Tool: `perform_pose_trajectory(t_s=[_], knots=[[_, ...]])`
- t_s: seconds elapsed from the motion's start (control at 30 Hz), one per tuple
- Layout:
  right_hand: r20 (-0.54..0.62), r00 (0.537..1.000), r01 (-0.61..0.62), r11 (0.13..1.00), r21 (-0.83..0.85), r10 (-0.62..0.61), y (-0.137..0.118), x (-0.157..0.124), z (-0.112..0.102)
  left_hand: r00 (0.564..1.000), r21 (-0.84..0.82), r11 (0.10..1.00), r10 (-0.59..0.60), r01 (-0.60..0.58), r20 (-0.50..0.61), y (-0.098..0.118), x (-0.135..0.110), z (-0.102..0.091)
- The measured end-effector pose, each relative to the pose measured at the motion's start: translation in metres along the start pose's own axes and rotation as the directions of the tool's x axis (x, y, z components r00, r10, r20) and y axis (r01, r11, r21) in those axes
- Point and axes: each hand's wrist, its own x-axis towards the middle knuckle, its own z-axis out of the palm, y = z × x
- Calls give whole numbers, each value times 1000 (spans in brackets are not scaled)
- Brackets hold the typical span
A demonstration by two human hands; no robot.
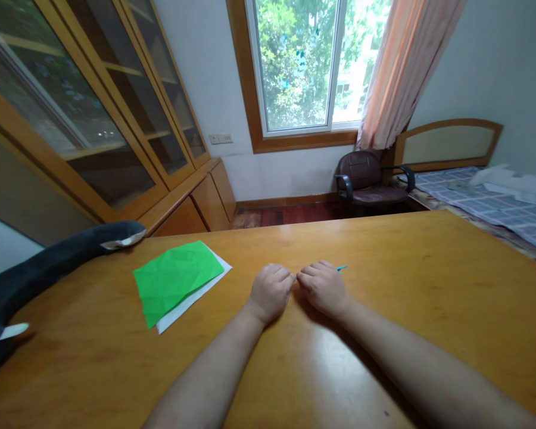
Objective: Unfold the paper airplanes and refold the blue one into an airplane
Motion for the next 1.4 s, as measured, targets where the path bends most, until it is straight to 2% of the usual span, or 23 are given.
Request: perform_pose_trajectory(t_s=[0.27,0.9,1.2,1.4], knots=[[-22,1000,-19,1000,-20,19,3,-1,2,999,21,1000,-16,17,-38,-3,0,-1],[-17,998,-59,996,-60,58,13,-3,4,996,24,995,-94,94,-14,-14,-5,-4],[-20,998,-63,996,-65,62,14,-3,3,997,23,997,-75,76,-32,-14,-4,-6],[24,998,-54,997,-54,56,12,-2,2,996,-2,997,-79,79,-35,-15,-4,-5]])
